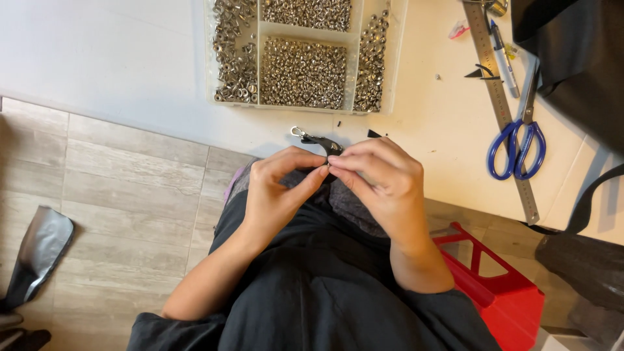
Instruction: Inserting metal studs into pre-punched holes on a leather strap
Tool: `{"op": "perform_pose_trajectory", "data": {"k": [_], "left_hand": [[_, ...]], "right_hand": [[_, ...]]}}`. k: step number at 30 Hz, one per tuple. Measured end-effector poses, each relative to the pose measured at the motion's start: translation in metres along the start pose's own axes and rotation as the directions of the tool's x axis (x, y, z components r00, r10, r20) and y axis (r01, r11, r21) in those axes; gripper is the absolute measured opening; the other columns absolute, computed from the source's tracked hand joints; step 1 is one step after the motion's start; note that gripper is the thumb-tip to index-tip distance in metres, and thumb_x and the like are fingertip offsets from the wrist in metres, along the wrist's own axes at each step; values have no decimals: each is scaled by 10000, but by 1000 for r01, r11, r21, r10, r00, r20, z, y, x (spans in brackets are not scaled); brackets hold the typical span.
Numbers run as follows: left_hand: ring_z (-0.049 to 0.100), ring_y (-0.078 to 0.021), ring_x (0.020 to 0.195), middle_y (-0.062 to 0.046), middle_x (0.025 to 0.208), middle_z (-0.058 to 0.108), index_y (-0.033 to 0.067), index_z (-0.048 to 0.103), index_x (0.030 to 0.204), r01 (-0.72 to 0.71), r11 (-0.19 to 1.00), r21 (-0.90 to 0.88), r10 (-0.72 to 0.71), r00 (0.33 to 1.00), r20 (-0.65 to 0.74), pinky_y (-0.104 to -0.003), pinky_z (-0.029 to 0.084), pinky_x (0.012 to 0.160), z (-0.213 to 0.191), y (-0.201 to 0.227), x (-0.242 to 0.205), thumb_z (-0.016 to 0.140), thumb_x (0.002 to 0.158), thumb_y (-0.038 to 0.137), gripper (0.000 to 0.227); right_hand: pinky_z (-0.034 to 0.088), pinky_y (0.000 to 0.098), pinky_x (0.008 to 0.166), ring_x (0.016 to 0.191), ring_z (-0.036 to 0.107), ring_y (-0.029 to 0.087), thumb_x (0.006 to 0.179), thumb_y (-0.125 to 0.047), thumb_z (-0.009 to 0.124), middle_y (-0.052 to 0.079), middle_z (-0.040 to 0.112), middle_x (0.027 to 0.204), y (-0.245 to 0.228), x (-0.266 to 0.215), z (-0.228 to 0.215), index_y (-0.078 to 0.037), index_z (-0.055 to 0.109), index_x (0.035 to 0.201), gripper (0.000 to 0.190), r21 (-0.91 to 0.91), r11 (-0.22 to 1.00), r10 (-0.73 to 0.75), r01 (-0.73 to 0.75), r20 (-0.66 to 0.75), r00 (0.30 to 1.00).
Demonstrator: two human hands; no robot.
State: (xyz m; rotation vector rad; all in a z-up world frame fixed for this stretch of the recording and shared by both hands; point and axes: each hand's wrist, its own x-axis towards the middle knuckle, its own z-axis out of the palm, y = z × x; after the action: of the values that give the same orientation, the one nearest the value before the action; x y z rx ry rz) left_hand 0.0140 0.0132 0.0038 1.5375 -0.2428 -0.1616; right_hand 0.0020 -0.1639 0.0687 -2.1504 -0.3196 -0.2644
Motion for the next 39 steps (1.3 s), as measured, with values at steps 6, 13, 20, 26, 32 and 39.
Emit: {"op": "perform_pose_trajectory", "data": {"k": [6, 13, 20, 26, 32, 39], "left_hand": [[781, -218, 794, -71, 840, 787, 61, 802, 967, 45, 999, -20, -46, 999, -15, -322, 600, 732, -1, -5, 0, 797, 899, 56, 68], [785, -222, 822, -90, 840, 781, 20, 798, 990, 72, 994, -80, -73, 997, -18, -330, 610, 749, 3, -3, 3, 796, 901, 45, 92], [785, -221, 833, -87, 846, 779, 33, 800, 978, 67, 996, -57, -69, 997, -25, -332, 614, 757, 2, -4, 3, 808, 890, 46, 89], [783, -228, 820, -92, 837, 774, 27, 798, 994, 48, 998, -50, -50, 998, -30, -334, 608, 754, 1, -1, 3, 807, 897, 46, 99], [786, -241, 831, -83, 846, 778, 50, 803, 987, 10, 1000, -26, -10, 1000, -20, -340, 600, 753, 2, 5, 4, 806, 892, 46, 96], [781, -280, 822, -91, 859, 785, 62, 808, 979, -27, 999, -45, 28, 999, 17, -353, 594, 757, 2, 4, -2, 792, 892, 35, 92]], "right_hand": [[594, 402, 741, 819, 718, 314, 921, 3, 753, 115, 728, 899, 1, -4, 4, -26, 724, 945, 48, -15, 998, -67, 67, -15, 998], [588, 423, 798, 913, 736, 333, 941, -27, 742, 131, 716, 950, 1, -3, 1, -24, 706, 955, 38, 65, 998, -10, 11, -12, 1000], [591, 416, 818, 942, 757, 325, 915, -35, 773, 121, 729, 943, 6, -5, -1, -40, 730, 934, 47, 131, 990, 49, -50, 12, 999], [596, 400, 820, 942, 768, 312, 891, -14, 799, 116, 749, 933, 5, -3, -2, -47, 751, 911, 62, 127, 989, 77, -78, 7, 997], [603, 391, 816, 937, 776, 305, 865, -14, 824, 107, 751, 902, 9, -4, -2, -50, 762, 898, 79, 177, 976, 128, -126, -2, 992], [611, 369, 792, 885, 786, 290, 805, -24, 878, 122, 750, 843, 17, -11, -1, -35, 767, 842, 117, 253, 951, 185, -179, 2, 983]]}}
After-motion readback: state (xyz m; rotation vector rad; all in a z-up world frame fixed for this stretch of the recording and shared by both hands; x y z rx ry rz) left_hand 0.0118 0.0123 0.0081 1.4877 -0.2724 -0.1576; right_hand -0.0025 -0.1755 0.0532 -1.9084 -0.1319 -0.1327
